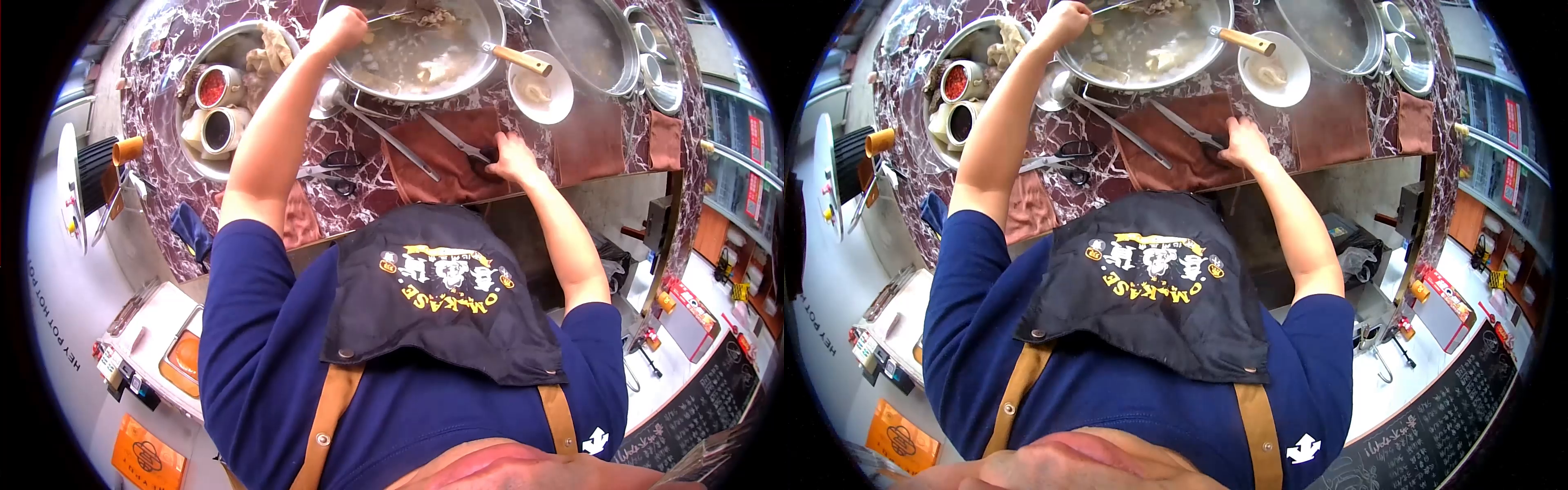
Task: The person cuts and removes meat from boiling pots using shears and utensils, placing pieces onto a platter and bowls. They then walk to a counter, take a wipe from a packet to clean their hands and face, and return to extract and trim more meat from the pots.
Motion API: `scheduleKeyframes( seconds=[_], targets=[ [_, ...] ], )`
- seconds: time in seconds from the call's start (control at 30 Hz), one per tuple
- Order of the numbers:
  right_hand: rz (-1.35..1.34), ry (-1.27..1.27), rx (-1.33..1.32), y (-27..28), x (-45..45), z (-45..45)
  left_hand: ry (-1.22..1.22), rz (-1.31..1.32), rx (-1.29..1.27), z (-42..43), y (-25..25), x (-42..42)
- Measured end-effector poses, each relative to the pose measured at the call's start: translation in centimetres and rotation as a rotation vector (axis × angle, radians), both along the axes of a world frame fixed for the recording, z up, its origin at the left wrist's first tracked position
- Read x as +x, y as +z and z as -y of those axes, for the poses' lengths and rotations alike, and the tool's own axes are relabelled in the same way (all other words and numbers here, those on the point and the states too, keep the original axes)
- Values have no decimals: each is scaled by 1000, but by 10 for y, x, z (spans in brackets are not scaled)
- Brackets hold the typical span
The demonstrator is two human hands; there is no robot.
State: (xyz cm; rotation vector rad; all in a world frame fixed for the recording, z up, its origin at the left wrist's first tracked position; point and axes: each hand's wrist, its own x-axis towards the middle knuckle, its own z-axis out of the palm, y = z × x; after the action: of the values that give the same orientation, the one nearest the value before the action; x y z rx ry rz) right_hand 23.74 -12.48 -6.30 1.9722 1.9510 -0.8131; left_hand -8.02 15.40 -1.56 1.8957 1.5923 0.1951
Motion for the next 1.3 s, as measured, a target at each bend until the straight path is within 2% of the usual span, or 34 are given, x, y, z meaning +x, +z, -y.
scheduleKeyframes(
  seconds=[0.03, 0.13, 0.2, 0.27, 0.33, 0.4, 0.47, 0.5, 0.57, 0.67, 0.73, 0.8, 0.87, 0.9, 0.93, 0.97, 1.03, 1.1, 1.2, 1.3],
  targets=[
    [23, 18, -20, 5, -1, -1, -56, -149, 101, -1, 0, -4],
    [1, 50, 47, 23, -9, 11, -55, -187, 87, 5, 8, -20],
    [-111, 14, 224, 14, -15, 31, -8, -311, 61, 10, 14, -22],
    [-306, -95, 152, 9, -25, 43, -29, -359, 4, 6, -5, -19],
    [-448, -318, -108, 9, -34, 42, -6, -241, 54, 8, -21, -9],
    [-681, -320, -125, -1, -31, 42, 93, -92, 40, 0, -45, -4],
    [-1127, -847, -519, 1, -23, 37, 171, 58, 14, -3, -61, -2],
    [-1175, -887, -443, 12, -22, 33, 175, 63, 14, -5, -66, 2],
    [-1167, -743, -386, 22, -4, 34, 224, 157, 38, -9, -71, 12],
    [-1094, -569, -356, 79, 12, 22, 286, 256, -29, -10, -59, 23],
    [-1042, -622, -462, 129, 18, 4, 298, 270, -28, -12, -57, 25],
    [-845, -474, -470, 174, 22, -21, 291, 243, -79, -16, -53, 25],
    [-887, -299, -434, 194, 35, -51, 273, 245, -53, -16, -54, 22],
    [-785, -201, -423, 217, 36, -73, 249, 246, -26, -18, -54, 21],
    [-794, -115, -346, 223, 44, -92, 246, 246, -28, -19, -55, 20],
    [-739, -36, -250, 226, 43, -113, 247, 252, -27, -21, -56, 19],
    [-449, 24, 22, 215, 33, -151, 247, 258, -23, -25, -61, 18],
    [-266, 67, 152, 183, 24, -200, 210, 203, 73, -30, -71, 17],
    [58, 112, 105, 145, 2, -262, 196, 177, 92, -28, -72, 17],
    [121, 132, 37, 111, -11, -292, 200, 166, 105, -17, -70, 15]
  ],
)
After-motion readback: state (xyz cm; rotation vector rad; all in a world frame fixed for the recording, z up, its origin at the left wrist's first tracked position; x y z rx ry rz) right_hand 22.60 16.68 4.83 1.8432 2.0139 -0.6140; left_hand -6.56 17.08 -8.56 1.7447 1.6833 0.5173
